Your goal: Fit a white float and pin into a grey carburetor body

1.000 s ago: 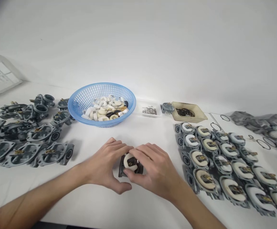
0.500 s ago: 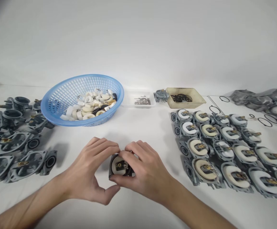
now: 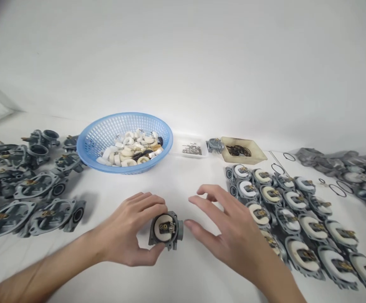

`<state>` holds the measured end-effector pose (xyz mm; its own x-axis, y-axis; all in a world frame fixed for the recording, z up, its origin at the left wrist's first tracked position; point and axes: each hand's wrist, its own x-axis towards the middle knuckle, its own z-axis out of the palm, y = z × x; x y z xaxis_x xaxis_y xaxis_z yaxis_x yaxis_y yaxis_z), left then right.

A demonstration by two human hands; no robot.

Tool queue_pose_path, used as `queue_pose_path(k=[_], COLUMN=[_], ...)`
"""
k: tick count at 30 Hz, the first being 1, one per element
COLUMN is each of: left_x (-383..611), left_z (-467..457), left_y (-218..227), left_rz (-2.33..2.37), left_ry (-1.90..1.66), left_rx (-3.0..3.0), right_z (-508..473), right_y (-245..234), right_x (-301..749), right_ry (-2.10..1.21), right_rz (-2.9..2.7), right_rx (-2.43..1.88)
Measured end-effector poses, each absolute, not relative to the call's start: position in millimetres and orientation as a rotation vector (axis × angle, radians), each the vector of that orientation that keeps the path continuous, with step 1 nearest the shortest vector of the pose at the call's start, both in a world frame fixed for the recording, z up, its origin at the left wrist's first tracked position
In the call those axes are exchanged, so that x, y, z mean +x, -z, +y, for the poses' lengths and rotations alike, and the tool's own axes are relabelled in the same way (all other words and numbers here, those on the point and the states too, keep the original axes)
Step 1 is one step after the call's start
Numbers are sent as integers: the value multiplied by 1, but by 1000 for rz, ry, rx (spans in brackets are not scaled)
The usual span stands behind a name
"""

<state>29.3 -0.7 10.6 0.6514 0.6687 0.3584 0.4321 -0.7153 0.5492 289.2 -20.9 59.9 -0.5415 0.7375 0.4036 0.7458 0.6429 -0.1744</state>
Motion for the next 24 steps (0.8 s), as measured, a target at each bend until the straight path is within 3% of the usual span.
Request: queue_pose_path(k=[7,9,14,24], left_x=[29,29,29,31], left_z=[1,0,1,6], left_y=[-7,-6,-4,2], left_rz=[845,844,849,847], left_ry=[-803,-792,-766,-802], left_rx=[2548,2561,2579,2658], right_z=[55,96,185,240], right_y=[-94,-97,-81,-51], right_x=[310,311,294,259], right_ry=[346,283,102,13], right_rz=[-2617,-2720,-2811,-2721], right_rx=[-1456,-1785,-2122,-2483])
